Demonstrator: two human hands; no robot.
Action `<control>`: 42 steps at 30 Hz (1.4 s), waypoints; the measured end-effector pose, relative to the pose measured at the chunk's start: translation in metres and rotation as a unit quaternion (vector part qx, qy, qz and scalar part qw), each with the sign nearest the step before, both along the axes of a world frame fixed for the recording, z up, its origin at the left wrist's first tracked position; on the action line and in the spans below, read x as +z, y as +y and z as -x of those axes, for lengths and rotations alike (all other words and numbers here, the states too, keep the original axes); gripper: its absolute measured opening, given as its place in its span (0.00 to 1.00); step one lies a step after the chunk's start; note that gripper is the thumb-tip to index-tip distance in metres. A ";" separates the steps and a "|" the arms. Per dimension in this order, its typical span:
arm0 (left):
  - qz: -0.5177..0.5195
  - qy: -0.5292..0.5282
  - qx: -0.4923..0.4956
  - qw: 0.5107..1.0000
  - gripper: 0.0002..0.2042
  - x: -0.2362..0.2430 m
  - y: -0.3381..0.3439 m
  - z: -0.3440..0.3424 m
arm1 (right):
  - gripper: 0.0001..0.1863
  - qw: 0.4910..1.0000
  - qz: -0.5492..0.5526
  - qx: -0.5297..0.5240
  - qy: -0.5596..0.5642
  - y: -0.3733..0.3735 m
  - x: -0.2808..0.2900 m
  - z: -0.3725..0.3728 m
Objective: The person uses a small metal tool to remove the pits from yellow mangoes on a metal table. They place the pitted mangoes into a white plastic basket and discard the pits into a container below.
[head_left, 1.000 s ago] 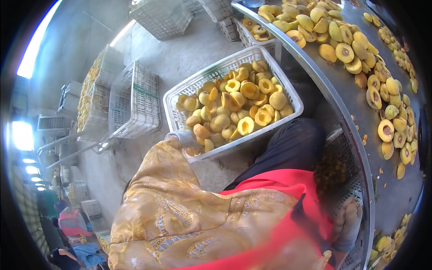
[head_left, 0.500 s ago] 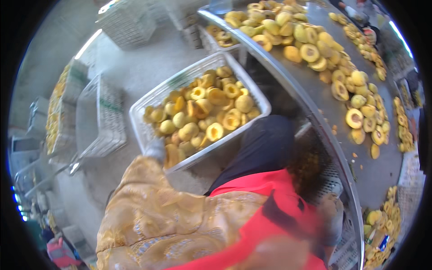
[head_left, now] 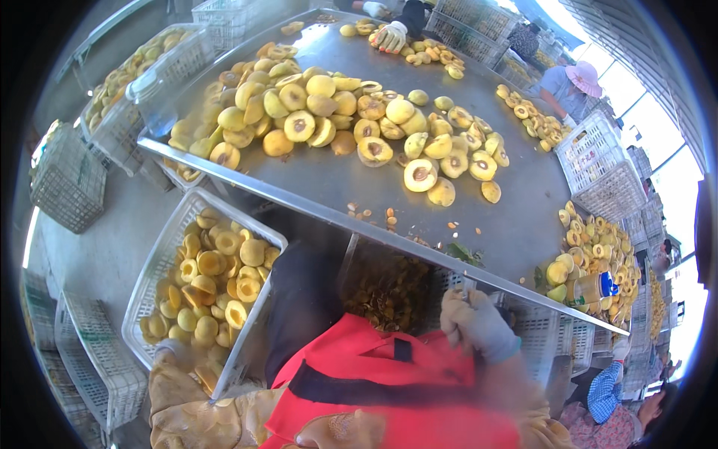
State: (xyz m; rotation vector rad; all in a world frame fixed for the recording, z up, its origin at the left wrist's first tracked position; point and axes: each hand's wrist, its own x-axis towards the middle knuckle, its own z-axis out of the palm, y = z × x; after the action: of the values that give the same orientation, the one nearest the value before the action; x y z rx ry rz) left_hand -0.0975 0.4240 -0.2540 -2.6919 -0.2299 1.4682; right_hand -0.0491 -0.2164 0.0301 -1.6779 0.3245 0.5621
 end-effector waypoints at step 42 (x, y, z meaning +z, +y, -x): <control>0.236 -0.165 -0.442 0.850 0.43 0.245 -0.630 -0.488 | 0.24 0.922 0.277 0.112 -0.246 -0.195 -0.076 -0.329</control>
State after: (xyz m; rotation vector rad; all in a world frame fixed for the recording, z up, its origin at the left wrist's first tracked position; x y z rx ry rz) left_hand 0.3907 -0.2057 -0.0091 -2.6767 1.3335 0.8188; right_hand 0.2801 -0.4117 -0.0458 -2.3544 -0.0926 0.1958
